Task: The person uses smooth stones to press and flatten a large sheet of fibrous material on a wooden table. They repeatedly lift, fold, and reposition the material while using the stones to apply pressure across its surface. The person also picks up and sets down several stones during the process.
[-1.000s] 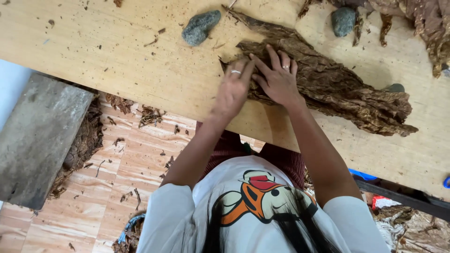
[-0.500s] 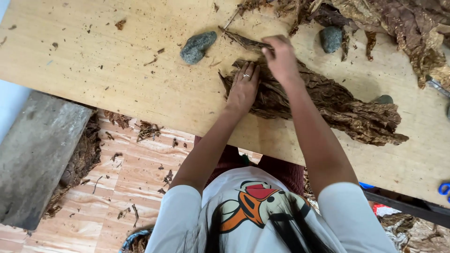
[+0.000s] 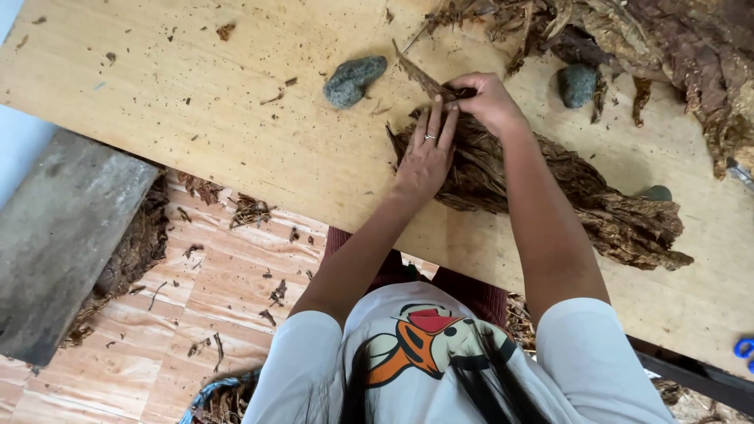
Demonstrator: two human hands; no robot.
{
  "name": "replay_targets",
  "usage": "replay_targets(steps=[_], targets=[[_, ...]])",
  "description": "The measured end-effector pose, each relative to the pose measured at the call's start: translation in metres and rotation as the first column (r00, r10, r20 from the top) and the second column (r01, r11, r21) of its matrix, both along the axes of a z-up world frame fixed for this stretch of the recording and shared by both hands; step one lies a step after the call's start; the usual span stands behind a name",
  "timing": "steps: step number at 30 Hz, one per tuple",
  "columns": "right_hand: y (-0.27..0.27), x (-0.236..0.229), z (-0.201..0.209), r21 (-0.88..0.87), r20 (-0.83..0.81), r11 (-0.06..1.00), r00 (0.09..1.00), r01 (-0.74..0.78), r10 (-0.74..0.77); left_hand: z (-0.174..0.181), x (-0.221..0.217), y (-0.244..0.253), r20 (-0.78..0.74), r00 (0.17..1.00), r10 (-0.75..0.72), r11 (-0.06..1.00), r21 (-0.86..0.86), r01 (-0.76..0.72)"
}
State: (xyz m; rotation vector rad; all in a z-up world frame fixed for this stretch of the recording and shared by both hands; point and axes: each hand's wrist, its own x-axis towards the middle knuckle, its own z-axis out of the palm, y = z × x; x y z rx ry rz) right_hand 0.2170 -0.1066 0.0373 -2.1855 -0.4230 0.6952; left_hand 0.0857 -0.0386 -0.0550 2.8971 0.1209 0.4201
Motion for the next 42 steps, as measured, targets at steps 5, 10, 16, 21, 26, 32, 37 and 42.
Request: replay_targets(steps=[5, 10, 16, 21, 26, 32, 37, 42], targets=[[0.004, -0.009, 0.011, -0.144, 0.055, 0.977, 0.984, -0.157, 0.167, 0.011, -0.003, 0.0, -0.048, 0.999, 0.01, 0.998, 0.064, -0.007], [0.008, -0.013, 0.015, -0.146, 0.033, 0.971, 0.98, -0.188, 0.195, 0.0, 0.006, -0.001, -0.116, 0.993, 0.009, 0.997, -0.08, -0.018], [0.017, 0.011, -0.025, -0.065, 0.246, 0.997, 0.969, 0.046, -0.029, 0.003, 0.008, -0.004, -0.218, 0.974, 0.06, 0.995, 0.087, -0.042], [0.023, 0.017, -0.042, -0.108, 0.44, 0.983, 0.879, -0.151, 0.183, -0.004, 0.009, -0.005, -0.119, 0.988, 0.098, 0.987, 0.137, -0.082], [0.017, 0.01, -0.02, -0.066, 0.305, 0.939, 0.889, -0.337, 0.341, 0.0, 0.01, -0.003, -0.203, 0.977, 0.071, 0.988, 0.148, -0.041], [0.038, 0.005, -0.011, -0.17, 0.374, 0.934, 0.856, -0.315, 0.357, 0.011, 0.008, 0.004, -0.144, 0.988, 0.05, 0.998, 0.043, -0.044], [0.1, -0.039, 0.032, -0.266, 0.463, 0.934, 0.818, -0.239, 0.342, 0.039, 0.006, 0.021, -0.455, 0.882, -0.122, 0.989, -0.129, 0.07], [0.148, -0.064, 0.037, -0.528, 0.204, 0.62, 0.622, -0.58, 0.756, 0.006, 0.009, 0.015, -0.571, 0.818, -0.062, 0.97, 0.158, 0.184]])
